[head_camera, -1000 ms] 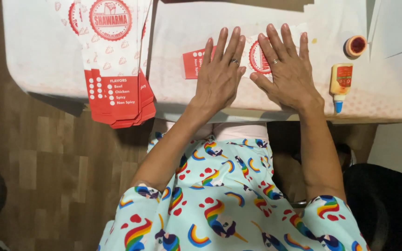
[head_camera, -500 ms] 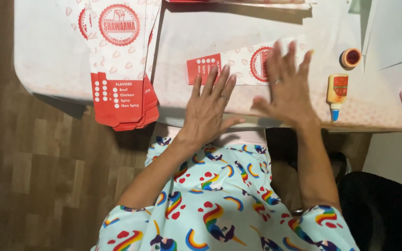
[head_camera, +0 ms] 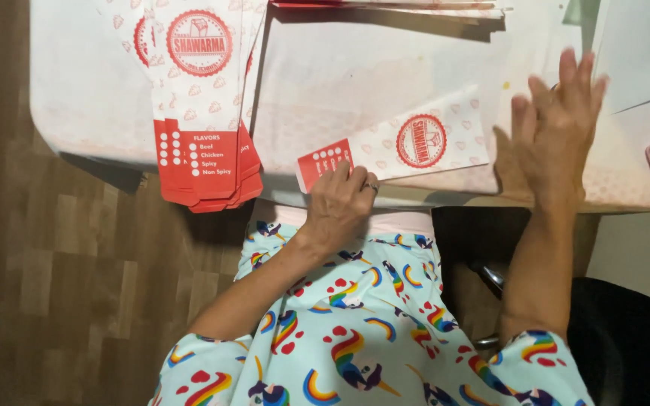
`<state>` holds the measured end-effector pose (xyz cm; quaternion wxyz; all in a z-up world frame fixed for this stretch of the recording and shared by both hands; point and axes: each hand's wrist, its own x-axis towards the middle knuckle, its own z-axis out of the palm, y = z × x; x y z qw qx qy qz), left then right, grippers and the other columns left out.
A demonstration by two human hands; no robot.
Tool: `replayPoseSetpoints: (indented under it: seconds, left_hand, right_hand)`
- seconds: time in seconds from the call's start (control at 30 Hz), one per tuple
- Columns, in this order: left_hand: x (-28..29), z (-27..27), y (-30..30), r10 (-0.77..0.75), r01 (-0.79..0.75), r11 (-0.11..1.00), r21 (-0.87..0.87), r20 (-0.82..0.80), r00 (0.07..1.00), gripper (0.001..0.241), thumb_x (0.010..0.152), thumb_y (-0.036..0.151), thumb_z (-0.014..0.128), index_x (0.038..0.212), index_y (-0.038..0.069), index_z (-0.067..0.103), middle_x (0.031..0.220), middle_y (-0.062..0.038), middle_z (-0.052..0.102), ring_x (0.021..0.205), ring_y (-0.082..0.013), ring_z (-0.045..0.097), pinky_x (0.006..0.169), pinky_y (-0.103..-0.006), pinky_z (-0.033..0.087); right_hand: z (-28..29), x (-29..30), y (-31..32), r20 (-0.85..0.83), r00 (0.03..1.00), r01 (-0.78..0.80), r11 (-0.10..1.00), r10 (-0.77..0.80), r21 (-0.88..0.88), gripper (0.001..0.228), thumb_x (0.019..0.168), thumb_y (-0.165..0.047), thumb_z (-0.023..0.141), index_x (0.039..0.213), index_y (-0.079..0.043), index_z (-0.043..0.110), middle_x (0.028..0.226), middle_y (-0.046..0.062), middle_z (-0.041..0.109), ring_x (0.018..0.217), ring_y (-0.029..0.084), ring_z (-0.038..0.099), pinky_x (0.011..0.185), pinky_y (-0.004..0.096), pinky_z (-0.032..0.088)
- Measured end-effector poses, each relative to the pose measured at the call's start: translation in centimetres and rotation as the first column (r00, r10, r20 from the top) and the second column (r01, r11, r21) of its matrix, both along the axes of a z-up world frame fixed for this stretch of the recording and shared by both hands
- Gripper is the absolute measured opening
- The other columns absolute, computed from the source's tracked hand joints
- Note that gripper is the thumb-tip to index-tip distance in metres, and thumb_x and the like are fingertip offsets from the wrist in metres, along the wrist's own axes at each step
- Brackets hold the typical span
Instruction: The person applies glue from a bottle onto the edges of printed paper shawarma packaging and folds the paper by hand into a cone shape.
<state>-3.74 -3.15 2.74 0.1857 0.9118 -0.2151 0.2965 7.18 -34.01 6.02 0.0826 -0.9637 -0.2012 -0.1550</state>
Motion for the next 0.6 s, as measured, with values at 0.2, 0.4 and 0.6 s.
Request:
replayPoseSetpoints:
  seconds: [0.2, 0.4, 0.6]
  left_hand:
    - [1.2, 3.9, 5.8, -0.055, -0.212, 0.733, -0.646, -0.367, 0.929, 0.019, 0.104, 0.009, 0.062, 0.123, 0.006, 0.062, 0.103, -0.004, 0.068, 0.069, -0.0139, 0.058, 0.064, -0.0296, 0.048]
    - [2.6, 4.9, 14.2, 0.381, -0.588, 0.618, -0.522, -0.455, 0.805, 0.03, 0.102, 0.006, 0.065, 0.128, 0.009, 0.051, 0.078, -0.001, 0.057, 0.062, -0.0181, 0.06, 0.065, -0.0334, 0.046]
    - [2.7, 3.2, 15.3, 0.689, -0.691, 0.723, 0.022, -0.096, 0.718, 0.028, 0.086, -0.004, 0.083, 0.103, -0.01, 0.061, 0.116, -0.02, 0.061, 0.092, -0.0395, 0.057, 0.076, -0.0521, 0.05]
  right_hand:
    - [-1.0, 9.2, 6.1, 0.202, 0.959, -0.26, 0.898, 0.199, 0.354, 0.019, 0.109, 0.006, 0.063, 0.122, 0.009, 0.076, 0.124, 0.027, 0.068, 0.112, 0.042, 0.064, 0.094, 0.05, 0.048]
    - [-3.4, 12.9, 11.6, 0.202, 0.925, -0.344, 0.934, 0.321, 0.095, 0.022, 0.1, -0.008, 0.088, 0.111, 0.0, 0.07, 0.107, 0.019, 0.071, 0.099, 0.038, 0.062, 0.09, 0.047, 0.042]
    - [-1.1, 7.2, 11.1, 0.401, 0.841, -0.433, 0.897, 0.364, 0.093, 0.039, 0.083, 0.025, 0.072, 0.112, 0.0, 0.078, 0.108, 0.015, 0.083, 0.101, 0.038, 0.069, 0.097, 0.051, 0.04]
